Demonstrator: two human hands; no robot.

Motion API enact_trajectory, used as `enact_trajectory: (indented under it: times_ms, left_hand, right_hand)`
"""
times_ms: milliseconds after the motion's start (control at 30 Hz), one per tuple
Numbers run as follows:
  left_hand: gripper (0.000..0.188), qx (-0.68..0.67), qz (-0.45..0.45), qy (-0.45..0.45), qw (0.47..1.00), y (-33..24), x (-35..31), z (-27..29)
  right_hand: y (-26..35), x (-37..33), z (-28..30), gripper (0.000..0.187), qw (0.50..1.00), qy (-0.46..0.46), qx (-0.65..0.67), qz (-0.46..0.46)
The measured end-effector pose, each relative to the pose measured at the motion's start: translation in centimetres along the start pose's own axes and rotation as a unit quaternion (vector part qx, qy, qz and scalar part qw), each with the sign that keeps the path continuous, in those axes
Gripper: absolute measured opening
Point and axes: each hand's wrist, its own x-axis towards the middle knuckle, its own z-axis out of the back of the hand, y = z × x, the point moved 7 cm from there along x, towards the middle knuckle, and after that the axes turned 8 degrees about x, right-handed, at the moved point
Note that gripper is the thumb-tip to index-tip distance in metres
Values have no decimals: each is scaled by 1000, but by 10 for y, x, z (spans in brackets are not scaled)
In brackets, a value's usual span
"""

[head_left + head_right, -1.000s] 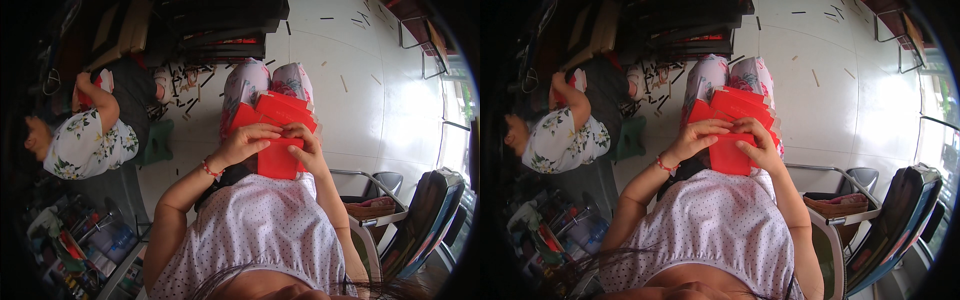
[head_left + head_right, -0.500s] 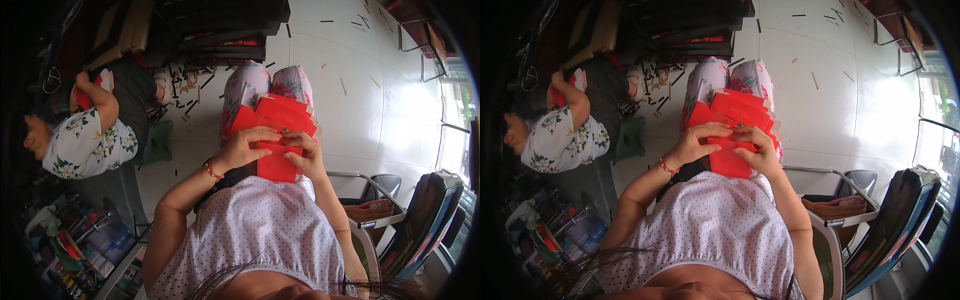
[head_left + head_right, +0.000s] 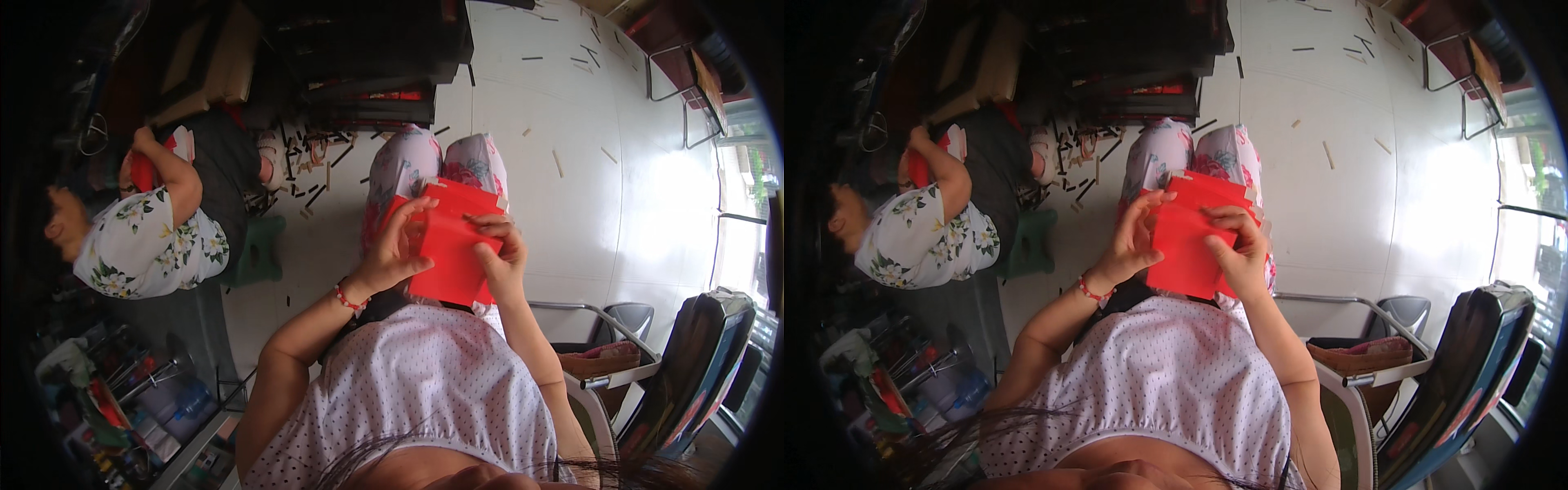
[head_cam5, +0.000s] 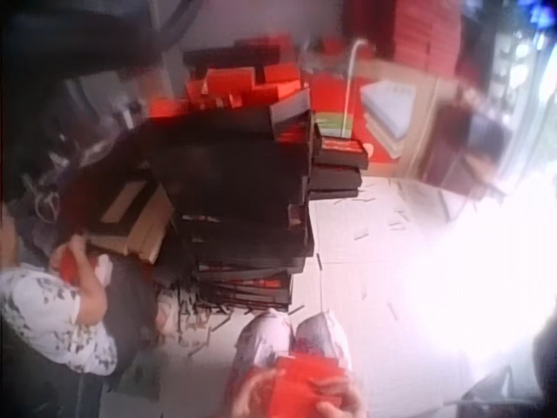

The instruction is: The person assembles cardboard boxes by hand, folding the tabs and sides of several red and white boxes into shape before placing them into a pile on a desk.

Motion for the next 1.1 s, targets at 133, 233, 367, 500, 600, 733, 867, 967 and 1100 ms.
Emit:
enact_trajectory:
  times_ms: [133,233,367,500,600,733,867,967,1100]
  left_hand:
    - [96,-67,-44,19,997,0,1,0]
    - [88,-26,-20,25,999,-16,6,2]
    - [71,44,-1,-12,999,-28,9,15]
    - [65,60,-28,-35,997,-42,10,30]
    - [56,-44,-63,-112,991,-75,22,50]
    - [40,-158,-77,-168,970,-110,39,98]
    - [38,-247,-16,-200,948,-156,76,134]
    - [40,-193,-77,-197,958,-234,142,156]
    - [45,-104,-184,-123,970,-359,252,176]
  right_hand:
    - [14,14,12,7,990,-120,-40,64]
    - [26,27,5,6,984,-132,-20,117]
    - [39,42,-11,11,984,-90,-25,152]
    - [57,51,-23,23,976,-58,-21,209]
    - [56,52,-18,30,977,-96,23,189]
    - [31,41,17,29,986,-116,-4,121]
    - [20,22,28,23,987,-141,-4,73]
    - [21,19,30,21,986,-158,3,60]
    - [25,19,24,20,986,-156,9,65]
